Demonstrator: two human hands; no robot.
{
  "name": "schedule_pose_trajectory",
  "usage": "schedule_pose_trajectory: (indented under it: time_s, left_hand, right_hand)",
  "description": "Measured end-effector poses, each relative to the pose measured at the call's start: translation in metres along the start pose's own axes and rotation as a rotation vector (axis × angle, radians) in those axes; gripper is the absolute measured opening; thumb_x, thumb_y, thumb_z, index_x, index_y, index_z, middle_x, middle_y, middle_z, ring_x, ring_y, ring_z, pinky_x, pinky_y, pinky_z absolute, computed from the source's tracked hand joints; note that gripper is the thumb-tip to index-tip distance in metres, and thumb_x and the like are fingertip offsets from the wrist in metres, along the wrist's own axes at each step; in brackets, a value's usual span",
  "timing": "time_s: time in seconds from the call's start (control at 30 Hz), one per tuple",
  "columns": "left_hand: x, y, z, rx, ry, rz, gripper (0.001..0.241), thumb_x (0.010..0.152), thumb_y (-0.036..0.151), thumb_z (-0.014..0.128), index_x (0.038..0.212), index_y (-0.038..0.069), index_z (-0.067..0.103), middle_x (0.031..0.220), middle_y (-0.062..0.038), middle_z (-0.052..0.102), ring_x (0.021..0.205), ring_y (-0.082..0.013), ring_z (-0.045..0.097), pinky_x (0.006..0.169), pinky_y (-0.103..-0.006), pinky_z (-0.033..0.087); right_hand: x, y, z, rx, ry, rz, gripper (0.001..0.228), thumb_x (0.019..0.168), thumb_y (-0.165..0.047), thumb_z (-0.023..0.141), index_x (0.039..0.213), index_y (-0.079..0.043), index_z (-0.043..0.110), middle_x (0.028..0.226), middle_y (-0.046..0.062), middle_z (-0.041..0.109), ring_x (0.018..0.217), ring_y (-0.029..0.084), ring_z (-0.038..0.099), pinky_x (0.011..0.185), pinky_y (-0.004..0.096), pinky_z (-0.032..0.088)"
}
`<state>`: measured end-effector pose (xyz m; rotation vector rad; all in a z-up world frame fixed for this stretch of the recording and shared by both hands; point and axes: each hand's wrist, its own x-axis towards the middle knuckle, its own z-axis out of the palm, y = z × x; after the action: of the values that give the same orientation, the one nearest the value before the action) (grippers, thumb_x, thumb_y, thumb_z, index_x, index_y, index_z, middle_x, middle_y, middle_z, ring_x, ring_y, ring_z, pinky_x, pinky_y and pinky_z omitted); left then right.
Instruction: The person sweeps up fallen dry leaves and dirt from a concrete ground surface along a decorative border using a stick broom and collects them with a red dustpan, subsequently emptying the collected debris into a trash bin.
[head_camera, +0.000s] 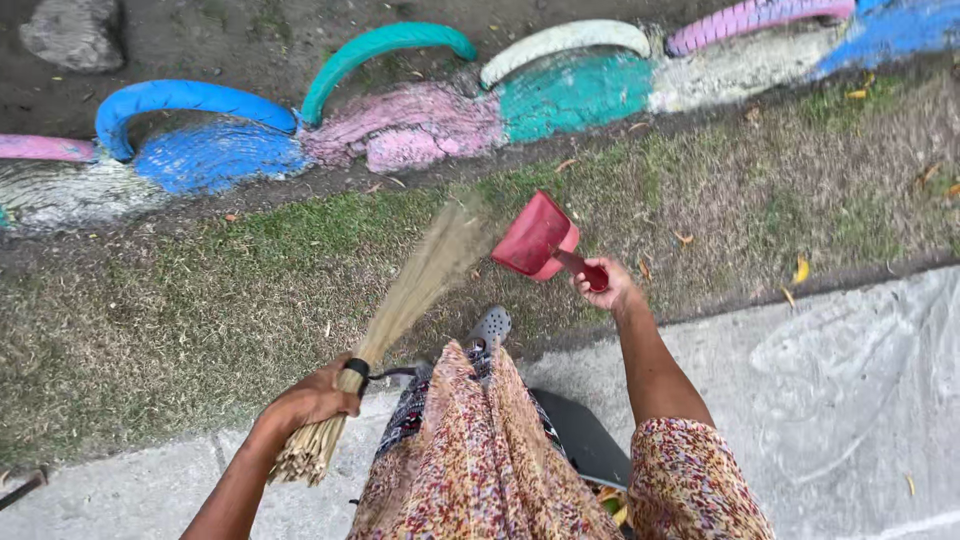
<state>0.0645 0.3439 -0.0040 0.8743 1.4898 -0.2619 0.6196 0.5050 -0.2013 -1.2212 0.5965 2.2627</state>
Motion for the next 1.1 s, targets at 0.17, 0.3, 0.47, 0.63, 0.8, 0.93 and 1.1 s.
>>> schedule_pose_trajectory:
  time_s: [0.17, 0.3, 0.47, 0.63, 0.8, 0.93, 1.1]
  left_hand:
    - [0.042, 0.032, 0.0, -0.434, 0.216, -0.18, 0.085, 0.073, 0.004, 0.072, 0.146, 0.003, 0.03, 0.084, -0.012, 0.061, 0.058, -0.02, 0.058, 0.05, -0.0323, 0.053]
    - [0.09, 0.082, 0.023, -0.343, 0.008, -0.077, 0.089, 0.075, 0.007, 0.072, 0.149, 0.002, 0.024, 0.08, -0.011, 0.06, 0.055, -0.0198, 0.057, 0.047, -0.03, 0.054]
    - [0.061, 0.082, 0.005, 0.254, -0.163, 0.03, 0.087, 0.083, 0.009, 0.062, 0.156, 0.001, 0.017, 0.082, -0.007, 0.055, 0.058, -0.0166, 0.054, 0.049, -0.0287, 0.048]
    - [-0.01, -0.012, -0.076, 0.117, -0.133, -0.162, 0.108, 0.071, 0.008, 0.076, 0.159, 0.03, 0.018, 0.108, -0.013, 0.073, 0.066, -0.0248, 0.067, 0.063, -0.0395, 0.059]
    - [0.042, -0.071, -0.101, -0.148, 0.117, -0.095, 0.046, 0.08, 0.008, 0.071, 0.121, 0.003, 0.05, 0.092, -0.015, 0.069, 0.068, -0.0247, 0.067, 0.058, -0.0382, 0.059]
    - [0.137, -0.005, -0.059, -0.54, -0.007, -0.017, 0.021, 0.085, 0.014, 0.071, 0.097, 0.006, 0.055, 0.08, -0.01, 0.066, 0.064, -0.0209, 0.066, 0.055, -0.0322, 0.059]
    - [0.138, 0.106, 0.002, 0.182, -0.054, 0.191, 0.07, 0.073, 0.012, 0.085, 0.128, 0.001, 0.043, 0.09, -0.01, 0.069, 0.072, -0.0189, 0.066, 0.061, -0.0278, 0.055]
  right_hand:
    - [0.011, 0.005, 0.005, -0.135, 0.074, -0.136, 0.039, 0.087, -0.019, 0.061, 0.119, 0.001, 0.051, 0.092, 0.023, 0.06, 0.066, 0.019, 0.06, 0.051, 0.027, 0.052]
    - [0.011, 0.024, -0.001, -0.124, 0.036, -0.145, 0.04, 0.087, -0.017, 0.062, 0.121, 0.001, 0.052, 0.091, 0.021, 0.06, 0.066, 0.019, 0.061, 0.052, 0.027, 0.052]
    - [0.009, 0.046, 0.005, -0.055, 0.066, -0.225, 0.038, 0.087, -0.017, 0.062, 0.12, -0.002, 0.051, 0.09, 0.017, 0.059, 0.07, 0.021, 0.062, 0.054, 0.028, 0.053]
    - [0.004, 0.067, 0.001, 0.018, 0.055, -0.215, 0.04, 0.089, -0.015, 0.063, 0.121, 0.004, 0.049, 0.093, 0.019, 0.06, 0.073, 0.023, 0.062, 0.056, 0.03, 0.054]
    - [-0.01, 0.085, -0.016, -0.01, 0.063, -0.319, 0.038, 0.088, -0.017, 0.062, 0.12, 0.002, 0.054, 0.097, 0.024, 0.063, 0.07, 0.021, 0.062, 0.056, 0.028, 0.053]
    - [-0.011, 0.107, -0.027, 0.111, 0.025, -0.309, 0.043, 0.088, -0.019, 0.061, 0.123, 0.005, 0.054, 0.102, 0.026, 0.063, 0.07, 0.02, 0.063, 0.057, 0.028, 0.055]
    - [-0.006, 0.13, -0.033, 0.27, 0.031, -0.37, 0.053, 0.089, -0.017, 0.06, 0.13, 0.014, 0.048, 0.101, 0.029, 0.061, 0.07, 0.02, 0.063, 0.057, 0.029, 0.056]
